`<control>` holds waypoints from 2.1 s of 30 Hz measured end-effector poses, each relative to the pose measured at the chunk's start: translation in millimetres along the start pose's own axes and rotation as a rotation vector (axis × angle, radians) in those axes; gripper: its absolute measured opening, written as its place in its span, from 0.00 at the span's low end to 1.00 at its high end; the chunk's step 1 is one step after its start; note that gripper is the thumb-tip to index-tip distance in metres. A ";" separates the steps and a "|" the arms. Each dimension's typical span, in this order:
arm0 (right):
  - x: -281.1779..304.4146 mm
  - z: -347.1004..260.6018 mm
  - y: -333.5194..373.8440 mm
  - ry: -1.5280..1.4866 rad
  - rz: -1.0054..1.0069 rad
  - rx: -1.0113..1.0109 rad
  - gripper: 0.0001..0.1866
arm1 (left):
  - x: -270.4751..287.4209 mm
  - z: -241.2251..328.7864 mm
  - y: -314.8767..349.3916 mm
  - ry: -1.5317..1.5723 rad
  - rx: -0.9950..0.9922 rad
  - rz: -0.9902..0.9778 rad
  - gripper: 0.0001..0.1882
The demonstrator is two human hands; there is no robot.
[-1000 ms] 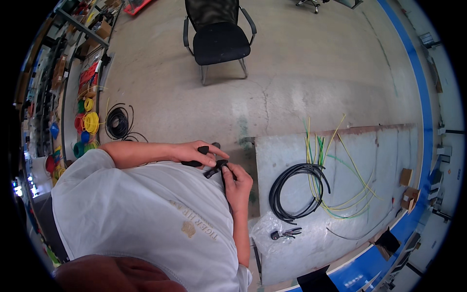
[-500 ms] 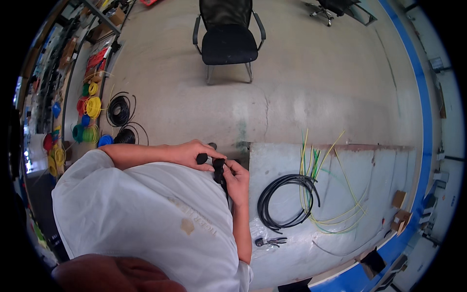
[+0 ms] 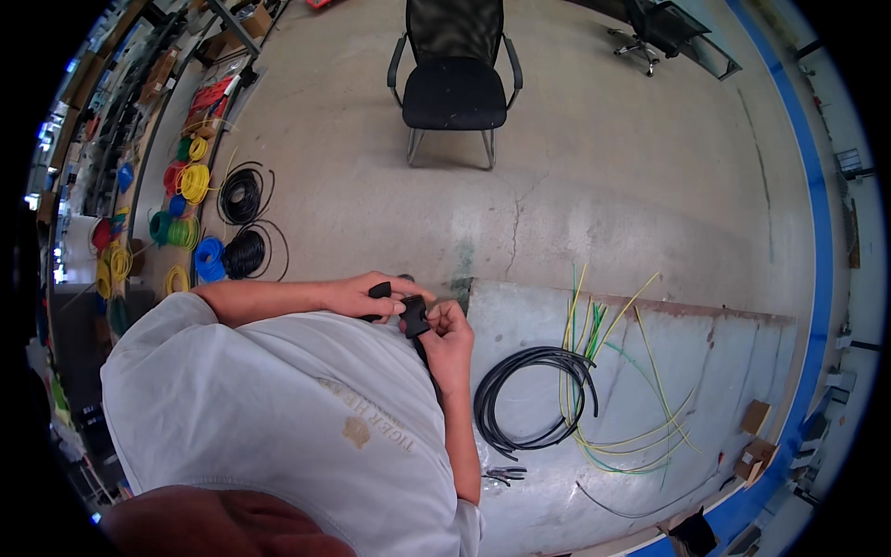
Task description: The person picks up a yellow cable cutter and places it on a table, then picks up a black headstrap. They repeatedly adjust the headstrap's buckle and strap with both hands, pulling and repositioning it while standing in a workshop.
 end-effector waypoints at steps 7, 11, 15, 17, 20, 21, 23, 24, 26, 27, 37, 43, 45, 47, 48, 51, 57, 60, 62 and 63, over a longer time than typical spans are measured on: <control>18.5 13.6 -2.1 0.113 -0.069 0.124 0.09 | -7.8 -5.3 -11.9 0.031 -0.018 -0.094 0.26; 23.8 -5.3 8.3 0.145 -0.069 0.087 0.17 | -6.3 -9.0 -18.2 0.038 -0.007 -0.065 0.23; 28.5 -7.8 13.0 0.163 0.047 0.120 0.15 | -6.3 -9.3 -20.9 0.091 0.076 -0.068 0.24; 20.2 -12.1 12.1 0.166 0.165 0.198 0.10 | -5.1 -11.5 -26.0 0.142 0.122 -0.074 0.25; 24.8 1.6 3.1 0.056 0.285 0.224 0.09 | -7.6 -14.8 -30.0 0.176 0.215 -0.085 0.24; 25.0 -2.5 2.1 0.054 0.286 0.181 0.09 | -8.1 -16.2 -33.3 0.172 0.251 -0.095 0.23; 22.1 -7.1 -0.8 0.112 0.262 0.222 0.10 | -8.5 -19.6 -35.8 0.167 0.299 -0.120 0.21; 20.9 -8.9 -2.1 0.142 0.251 0.244 0.10 | -9.4 -20.3 -36.4 0.164 0.309 -0.136 0.20; 22.2 -5.1 -7.7 0.122 0.260 0.253 0.10 | -11.6 -19.8 -36.1 0.193 0.354 -0.146 0.18; 22.9 -3.3 -10.7 0.114 0.267 0.260 0.10 | -14.3 -15.0 -35.2 0.224 0.385 -0.145 0.17; 34.3 -14.3 -6.7 -0.025 0.280 0.138 0.08 | -17.4 -8.3 -41.5 0.132 0.284 0.025 0.20; 49.4 -8.8 1.6 0.028 0.077 0.081 0.04 | -8.9 -27.1 -43.5 -0.025 0.094 0.043 0.20; 54.0 -19.4 1.3 0.244 0.068 0.251 0.04 | -9.0 -25.8 -43.5 -0.043 0.080 0.026 0.20; 52.4 -33.6 1.3 0.398 0.057 0.362 0.04 | -10.0 -22.5 -43.2 -0.057 0.074 0.013 0.20; 47.9 -48.8 3.8 0.444 0.055 0.388 0.05 | -11.1 -20.3 -43.1 -0.063 0.076 0.005 0.20; 44.8 -57.1 -0.4 0.550 -0.012 0.463 0.07 | -9.8 -20.8 -45.7 -0.072 0.080 -0.006 0.20; 37.8 -65.7 -4.2 0.767 -0.068 0.478 0.07 | -11.8 -14.4 -48.1 -0.100 0.077 -0.033 0.21; 38.3 -66.8 -10.0 0.763 -0.140 0.446 0.07 | -10.4 -17.1 -50.5 -0.062 0.086 -0.041 0.21; 40.9 -65.8 -13.4 0.747 -0.172 0.430 0.08 | -11.0 -18.3 -51.7 -0.034 0.097 -0.049 0.22; 41.9 -64.9 -15.3 0.745 -0.181 0.431 0.08 | -11.0 -17.9 -52.1 -0.032 0.102 -0.053 0.22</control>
Point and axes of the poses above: each hand's wrist, its own y-axis away from the middle knuckle, its own x-axis out of the back of the hand, z = x × y, the point moved 4 cm from there along -y, towards the middle knuckle, and after that the axes turned 4 degrees about z, right-handed, at the moved point
